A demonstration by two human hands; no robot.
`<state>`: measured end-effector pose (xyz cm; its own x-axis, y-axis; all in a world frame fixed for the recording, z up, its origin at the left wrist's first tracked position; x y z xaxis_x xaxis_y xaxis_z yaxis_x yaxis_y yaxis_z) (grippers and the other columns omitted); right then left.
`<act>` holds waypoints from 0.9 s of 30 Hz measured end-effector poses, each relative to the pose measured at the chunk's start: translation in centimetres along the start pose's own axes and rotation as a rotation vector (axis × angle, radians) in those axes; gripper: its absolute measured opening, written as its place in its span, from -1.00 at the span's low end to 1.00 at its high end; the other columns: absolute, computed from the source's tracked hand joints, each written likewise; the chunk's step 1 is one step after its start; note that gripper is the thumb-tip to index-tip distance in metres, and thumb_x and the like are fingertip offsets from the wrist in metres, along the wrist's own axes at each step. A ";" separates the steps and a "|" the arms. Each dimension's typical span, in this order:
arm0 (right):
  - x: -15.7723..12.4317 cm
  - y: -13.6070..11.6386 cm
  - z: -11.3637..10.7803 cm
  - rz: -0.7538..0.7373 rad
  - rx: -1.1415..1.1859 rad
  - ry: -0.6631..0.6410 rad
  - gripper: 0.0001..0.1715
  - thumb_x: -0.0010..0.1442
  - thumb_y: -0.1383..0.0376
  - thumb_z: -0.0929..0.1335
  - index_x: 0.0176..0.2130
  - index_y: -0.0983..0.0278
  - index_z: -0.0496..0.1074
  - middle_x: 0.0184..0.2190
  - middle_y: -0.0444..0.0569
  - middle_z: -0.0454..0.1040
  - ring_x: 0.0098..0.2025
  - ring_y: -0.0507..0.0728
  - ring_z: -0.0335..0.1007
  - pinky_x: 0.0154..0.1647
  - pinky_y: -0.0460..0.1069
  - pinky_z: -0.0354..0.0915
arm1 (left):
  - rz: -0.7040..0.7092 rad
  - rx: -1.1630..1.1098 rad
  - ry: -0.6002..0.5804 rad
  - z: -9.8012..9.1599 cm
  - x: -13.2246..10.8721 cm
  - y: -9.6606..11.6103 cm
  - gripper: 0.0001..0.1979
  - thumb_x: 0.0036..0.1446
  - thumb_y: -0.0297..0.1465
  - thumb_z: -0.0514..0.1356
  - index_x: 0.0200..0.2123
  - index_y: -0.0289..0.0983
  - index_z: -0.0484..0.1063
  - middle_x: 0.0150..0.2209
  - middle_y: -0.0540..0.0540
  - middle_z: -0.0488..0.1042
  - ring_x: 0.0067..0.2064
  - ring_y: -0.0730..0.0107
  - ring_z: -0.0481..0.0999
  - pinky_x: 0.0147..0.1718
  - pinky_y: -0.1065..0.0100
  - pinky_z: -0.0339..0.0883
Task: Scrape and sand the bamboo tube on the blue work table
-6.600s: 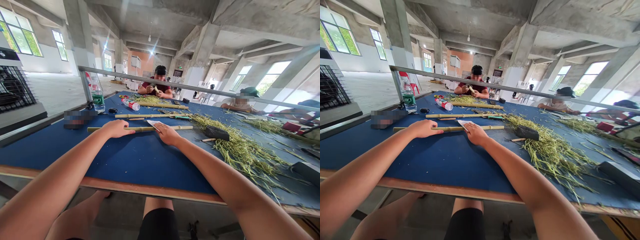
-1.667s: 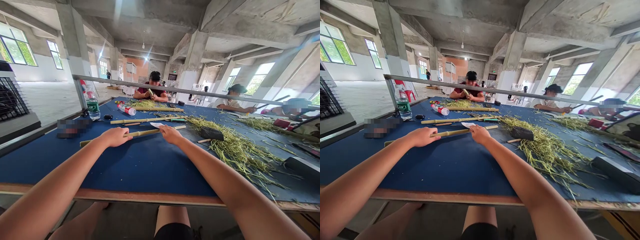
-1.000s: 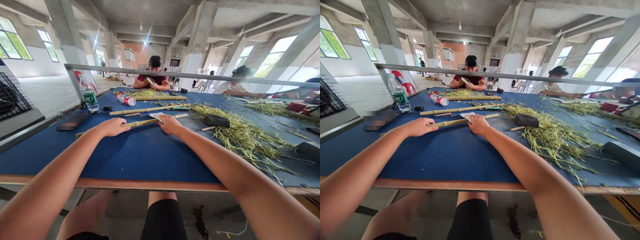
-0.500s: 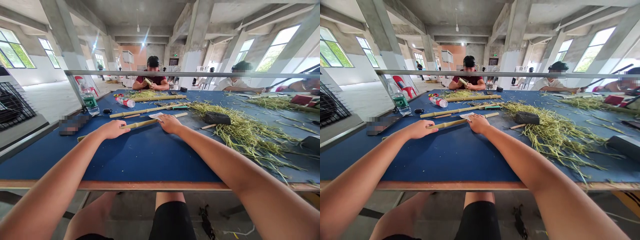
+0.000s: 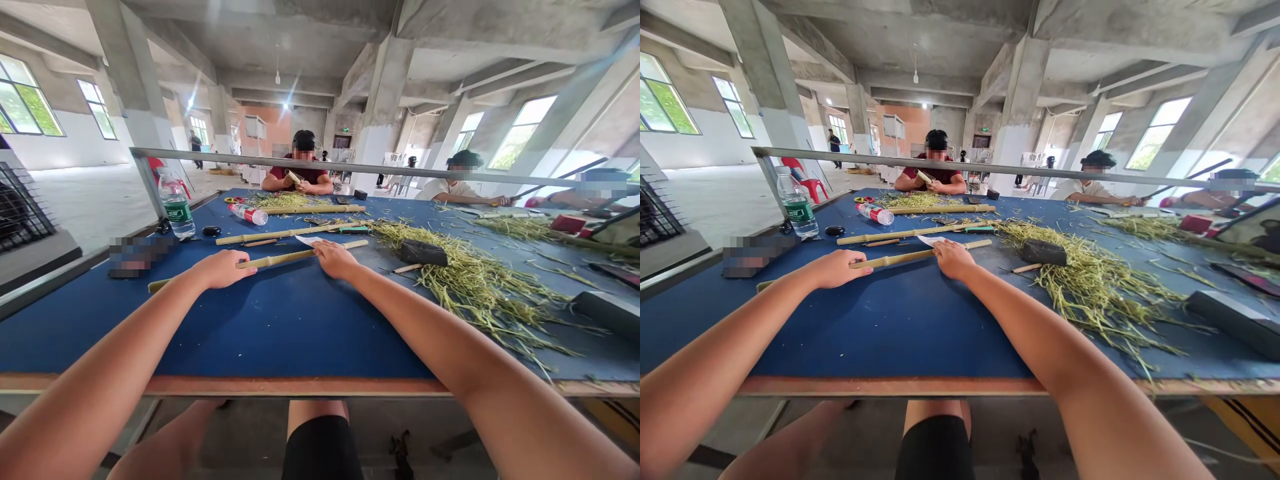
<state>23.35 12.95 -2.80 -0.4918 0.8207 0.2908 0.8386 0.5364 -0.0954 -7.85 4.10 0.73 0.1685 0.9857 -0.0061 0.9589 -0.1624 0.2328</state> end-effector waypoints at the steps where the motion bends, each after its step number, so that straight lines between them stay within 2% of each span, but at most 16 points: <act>1: -0.1 -0.6 0.0 -0.031 0.007 0.003 -0.40 0.50 0.19 0.09 0.37 0.36 0.27 0.39 0.07 0.25 0.45 0.19 0.06 0.47 0.07 -0.09 | 0.007 -0.002 0.004 0.0 0.0 0.0 -0.43 0.13 0.20 0.05 -0.23 -0.15 0.51 -0.32 -0.11 0.60 -0.34 0.20 0.53 -0.40 0.30 0.14; 5: -0.1 -1.1 -0.2 -0.081 0.020 -0.010 -0.40 0.51 0.19 0.07 0.37 0.31 0.28 0.39 0.02 0.25 0.45 0.14 0.08 0.47 0.06 -0.07 | 0.009 -0.013 0.008 0.0 -0.1 0.0 -0.43 0.11 0.20 0.06 -0.24 -0.15 0.51 -0.30 -0.12 0.60 -0.34 0.21 0.52 -0.40 0.30 0.12; 11: 0.1 2.2 -0.6 0.052 -0.013 -0.029 -0.42 0.51 0.22 0.05 0.30 0.29 0.36 0.36 0.06 0.31 0.42 0.18 0.14 0.43 0.09 0.01 | 0.008 -0.037 0.012 -0.2 -0.3 0.3 -0.44 0.10 0.21 0.07 -0.26 -0.15 0.51 -0.33 -0.12 0.58 -0.38 0.22 0.50 -0.43 0.27 0.10; 14: 0.1 2.8 -0.1 0.088 -0.041 -0.028 -0.41 0.50 0.22 0.06 0.34 0.34 0.30 0.38 0.10 0.27 0.44 0.21 0.08 0.45 0.12 -0.02 | 0.031 -0.054 0.026 -0.2 -0.3 0.3 -0.47 0.10 0.18 0.10 -0.30 -0.16 0.50 -0.36 -0.11 0.57 -0.38 0.23 0.50 -0.42 0.28 0.10; 16: 0.1 2.2 0.3 0.068 -0.057 -0.017 -0.39 0.49 0.22 0.07 0.37 0.37 0.25 0.40 0.11 0.24 0.46 0.21 0.04 0.46 0.13 -0.05 | 0.041 -0.054 0.024 -0.1 -0.3 0.3 -0.48 0.11 0.17 0.10 -0.31 -0.16 0.49 -0.37 -0.10 0.57 -0.38 0.24 0.49 -0.42 0.28 0.10; 22: -0.2 -1.0 0.3 -0.120 0.001 -0.011 -0.35 0.49 0.17 0.06 0.39 0.39 0.23 0.42 0.08 0.19 0.47 0.15 0.02 0.49 0.07 -0.11 | 0.031 -0.045 0.019 0.0 -0.2 0.1 -0.46 0.11 0.19 0.08 -0.31 -0.16 0.49 -0.37 -0.11 0.56 -0.39 0.23 0.48 -0.43 0.27 0.08; 27: -0.2 -0.7 -0.6 -0.079 0.002 -0.056 -0.38 0.49 0.18 0.07 0.39 0.29 0.25 0.41 0.03 0.22 0.45 0.18 0.08 0.46 0.11 -0.01 | 0.013 -0.052 0.000 -0.1 -0.2 0.1 -0.43 0.11 0.22 0.06 -0.30 -0.16 0.49 -0.36 -0.13 0.57 -0.41 0.24 0.48 -0.43 0.27 0.08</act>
Point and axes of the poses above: each hand's wrist, its own x-axis towards the middle knuckle, its own z-axis out of the palm, y = z × x, the point moved 2 cm from there along x, towards the middle knuckle
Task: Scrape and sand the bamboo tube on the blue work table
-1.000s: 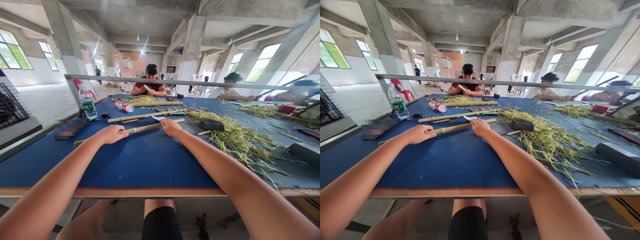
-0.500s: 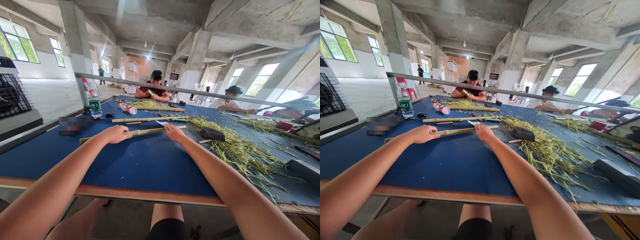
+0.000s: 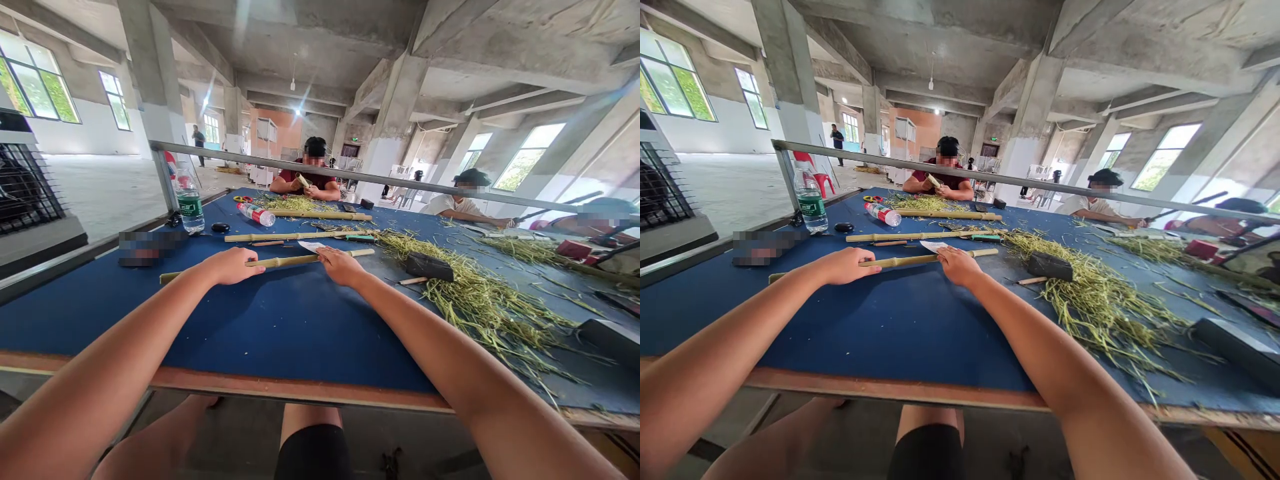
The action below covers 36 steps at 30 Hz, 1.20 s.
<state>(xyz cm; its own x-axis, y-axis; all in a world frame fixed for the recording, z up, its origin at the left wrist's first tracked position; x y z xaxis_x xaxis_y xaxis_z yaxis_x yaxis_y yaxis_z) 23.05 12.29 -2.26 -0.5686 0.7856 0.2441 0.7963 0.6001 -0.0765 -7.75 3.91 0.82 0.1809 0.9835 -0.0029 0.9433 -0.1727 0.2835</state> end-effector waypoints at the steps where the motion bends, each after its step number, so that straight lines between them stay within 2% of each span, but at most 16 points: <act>1: 0.0 0.4 -0.1 0.027 -0.004 -0.003 -0.38 0.49 0.17 0.07 0.38 0.28 0.26 0.40 0.03 0.23 0.45 0.19 0.08 0.46 0.12 0.00 | -0.006 -0.001 -0.002 0.0 0.0 0.0 -0.42 0.11 0.23 0.06 -0.30 -0.16 0.50 -0.36 -0.13 0.57 -0.42 0.24 0.48 -0.43 0.26 0.08; 4: 0.0 1.3 0.0 0.099 -0.009 -0.004 -0.38 0.50 0.15 0.06 0.38 0.27 0.27 0.40 0.03 0.23 0.46 0.24 0.05 0.46 0.16 -0.01 | 0.001 0.000 0.003 0.0 0.0 0.0 -0.41 0.11 0.23 0.05 -0.30 -0.16 0.49 -0.36 -0.13 0.57 -0.42 0.24 0.48 -0.44 0.27 0.08; 7: 0.1 1.4 0.3 0.112 -0.019 -0.001 -0.38 0.51 0.15 0.07 0.38 0.26 0.27 0.41 0.02 0.21 0.46 0.25 0.03 0.46 0.17 -0.02 | 0.014 0.010 0.009 0.0 -0.1 0.0 -0.44 0.12 0.21 0.05 -0.32 -0.16 0.47 -0.37 -0.12 0.56 -0.42 0.25 0.48 -0.45 0.28 0.06; 11: 0.0 0.7 0.7 0.076 -0.035 0.006 -0.38 0.51 0.17 0.06 0.40 0.32 0.24 0.42 0.06 0.19 0.47 0.21 0.03 0.48 0.13 -0.06 | 0.020 0.016 0.004 0.1 -0.1 0.0 -0.47 0.13 0.19 0.07 -0.33 -0.16 0.44 -0.39 -0.10 0.56 -0.40 0.26 0.48 -0.44 0.28 0.05; 18: -0.2 -1.0 0.4 -0.028 0.013 0.016 -0.39 0.51 0.17 0.08 0.40 0.28 0.23 0.42 0.01 0.19 0.47 0.15 0.02 0.49 0.11 -0.07 | 0.023 0.005 0.003 0.1 0.0 0.0 -0.46 0.12 0.20 0.08 -0.32 -0.16 0.47 -0.37 -0.10 0.56 -0.39 0.26 0.48 -0.44 0.29 0.04; 24: -0.3 -0.5 0.0 0.006 0.004 -0.002 -0.39 0.50 0.17 0.09 0.39 0.31 0.25 0.41 0.04 0.22 0.46 0.18 0.06 0.48 0.08 -0.05 | 0.004 -0.008 0.016 0.0 0.0 0.1 -0.43 0.08 0.21 0.09 -0.30 -0.16 0.51 -0.39 -0.10 0.57 -0.41 0.24 0.48 -0.42 0.29 0.07; 36: -0.2 -0.3 0.6 -0.057 -0.033 0.042 -0.37 0.47 0.11 0.19 0.40 0.28 0.22 0.40 0.09 0.24 0.43 0.26 0.11 0.45 0.17 0.00 | 0.010 0.007 0.006 0.0 0.0 0.1 -0.42 0.11 0.22 0.07 -0.25 -0.17 0.51 -0.31 -0.11 0.60 -0.35 0.22 0.52 -0.42 0.30 0.10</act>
Point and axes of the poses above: each hand's wrist, its own x-axis towards the middle knuckle, its own z-axis out of the palm, y = z × x, the point moved 2 cm from there along x, towards the middle knuckle
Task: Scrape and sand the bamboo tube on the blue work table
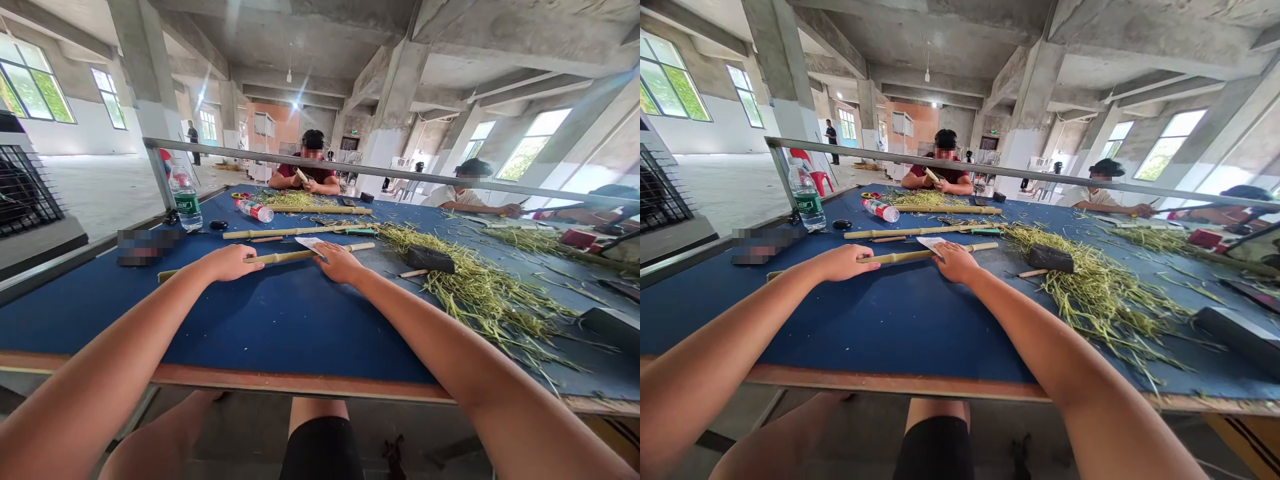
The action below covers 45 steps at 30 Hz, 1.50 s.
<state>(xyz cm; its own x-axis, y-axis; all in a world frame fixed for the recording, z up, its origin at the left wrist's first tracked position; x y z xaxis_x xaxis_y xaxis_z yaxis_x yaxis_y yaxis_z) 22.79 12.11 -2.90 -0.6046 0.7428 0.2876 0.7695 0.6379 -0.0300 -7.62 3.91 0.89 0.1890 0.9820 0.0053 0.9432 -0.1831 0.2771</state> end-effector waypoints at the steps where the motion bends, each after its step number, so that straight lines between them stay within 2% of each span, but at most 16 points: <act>1: 0.0 0.0 0.0 0.002 0.000 0.001 -0.37 0.46 0.10 0.20 0.39 0.26 0.23 0.40 0.07 0.24 0.43 0.26 0.11 0.45 0.17 0.00 | 0.001 -0.003 0.001 0.1 0.1 -0.1 -0.42 0.10 0.22 0.08 -0.26 -0.16 0.52 -0.32 -0.11 0.60 -0.35 0.22 0.52 -0.41 0.30 0.10; 8: -0.1 -0.2 -0.1 -0.003 -0.017 0.007 -0.39 0.44 0.09 0.24 0.37 0.26 0.26 0.37 0.09 0.28 0.40 0.29 0.17 0.42 0.19 0.05 | 0.004 -0.009 -0.002 0.1 0.1 -0.3 -0.43 0.09 0.20 0.10 -0.28 -0.18 0.52 -0.37 -0.09 0.57 -0.40 0.26 0.48 -0.43 0.30 0.07; 14: -0.2 -0.4 -0.2 0.001 -0.013 0.004 -0.40 0.45 0.11 0.24 0.35 0.28 0.28 0.35 0.11 0.31 0.39 0.29 0.18 0.41 0.17 0.04 | -0.006 0.022 -0.031 0.0 0.1 0.1 -0.44 0.11 0.19 0.09 -0.26 -0.18 0.49 -0.36 -0.08 0.56 -0.38 0.27 0.46 -0.43 0.30 0.08; 27: -0.2 -0.7 -0.5 0.018 -0.020 -0.011 -0.40 0.44 0.09 0.24 0.34 0.28 0.29 0.34 0.14 0.33 0.36 0.33 0.21 0.39 0.21 0.08 | 0.014 0.001 -0.014 0.2 0.3 -0.4 -0.44 0.10 0.20 0.09 -0.27 -0.17 0.50 -0.35 -0.09 0.58 -0.36 0.25 0.49 -0.42 0.30 0.10; 32: -0.3 -0.9 -0.6 0.020 -0.017 -0.005 -0.44 0.49 0.13 0.15 0.34 0.27 0.30 0.34 0.11 0.33 0.37 0.28 0.22 0.39 0.20 0.08 | 0.004 0.019 -0.015 0.2 0.3 -0.4 -0.43 0.12 0.21 0.08 -0.27 -0.17 0.50 -0.35 -0.10 0.58 -0.38 0.25 0.49 -0.43 0.30 0.10; 40: 0.0 1.1 -0.6 0.053 -0.020 -0.007 -0.42 0.50 0.16 0.10 0.33 0.31 0.32 0.35 0.11 0.32 0.38 0.25 0.21 0.41 0.17 0.08 | 0.019 -0.007 0.010 0.3 0.4 -0.6 -0.42 0.09 0.21 0.10 -0.24 -0.17 0.51 -0.32 -0.10 0.59 -0.36 0.25 0.50 -0.43 0.32 0.10; 45: 0.1 1.9 0.1 0.067 -0.022 0.021 -0.41 0.49 0.14 0.10 0.36 0.23 0.30 0.37 0.02 0.30 0.42 0.24 0.14 0.43 0.18 0.05 | 0.028 -0.022 0.005 0.3 0.3 -0.6 -0.43 0.09 0.21 0.10 -0.27 -0.17 0.50 -0.36 -0.09 0.58 -0.38 0.25 0.49 -0.42 0.32 0.09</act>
Point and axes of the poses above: each hand's wrist, its own x-axis towards the middle knuckle, its own z-axis out of the palm, y = z × x, the point moved 2 cm from there along x, towards the middle knuckle
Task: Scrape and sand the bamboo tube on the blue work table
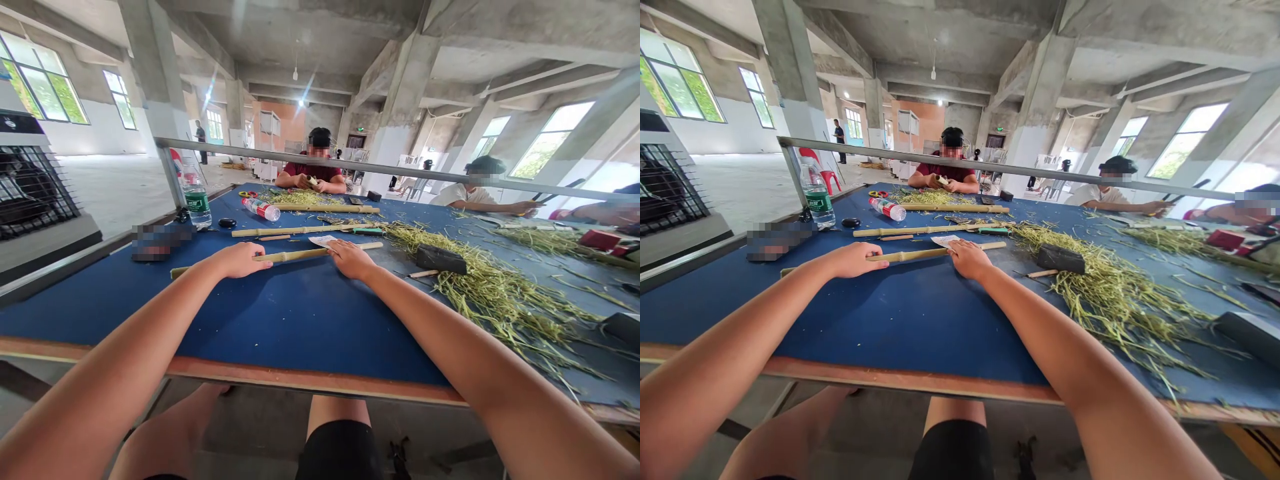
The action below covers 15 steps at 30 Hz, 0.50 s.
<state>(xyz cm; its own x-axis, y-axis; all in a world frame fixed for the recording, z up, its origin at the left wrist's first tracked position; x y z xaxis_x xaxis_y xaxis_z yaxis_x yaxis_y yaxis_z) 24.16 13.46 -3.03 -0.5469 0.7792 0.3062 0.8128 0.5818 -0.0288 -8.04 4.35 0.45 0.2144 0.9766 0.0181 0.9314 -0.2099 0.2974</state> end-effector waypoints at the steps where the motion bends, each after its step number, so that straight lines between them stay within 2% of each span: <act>1: 0.0 0.0 0.1 0.005 0.000 -0.001 -0.41 0.49 0.14 0.10 0.36 0.22 0.29 0.37 0.01 0.29 0.43 0.24 0.12 0.44 0.19 0.04 | 0.001 -0.009 0.002 0.0 0.0 0.0 -0.44 0.08 0.20 0.11 -0.28 -0.17 0.50 -0.36 -0.09 0.57 -0.39 0.26 0.48 -0.43 0.32 0.08; 7: -0.1 -0.1 0.2 0.005 0.013 -0.019 -0.38 0.50 0.13 0.09 0.39 0.25 0.25 0.39 0.04 0.26 0.45 0.25 0.07 0.46 0.21 0.01 | -0.013 -0.035 -0.006 -0.2 -0.2 0.2 -0.47 0.05 0.18 0.15 -0.30 -0.17 0.50 -0.39 -0.08 0.56 -0.40 0.26 0.47 -0.43 0.31 0.06; 15: 0.0 -0.2 0.3 0.009 -0.020 -0.019 -0.40 0.49 0.13 0.12 0.36 0.26 0.28 0.37 0.07 0.29 0.42 0.27 0.13 0.43 0.21 0.04 | -0.021 -0.011 -0.015 -0.2 -0.3 0.3 -0.44 0.07 0.21 0.12 -0.30 -0.17 0.49 -0.37 -0.09 0.56 -0.39 0.25 0.47 -0.43 0.30 0.08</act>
<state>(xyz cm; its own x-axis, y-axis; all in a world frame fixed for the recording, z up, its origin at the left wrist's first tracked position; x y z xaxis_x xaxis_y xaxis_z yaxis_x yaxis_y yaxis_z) 23.94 13.35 -3.28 -0.5429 0.7890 0.2877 0.8216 0.5699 -0.0124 -7.91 4.04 0.76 0.1989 0.9800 -0.0025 0.9324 -0.1884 0.3084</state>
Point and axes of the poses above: each hand's wrist, its own x-axis towards the middle knuckle, its own z-axis out of the palm, y = z × x, the point moved 2 cm from there along x, towards the middle knuckle
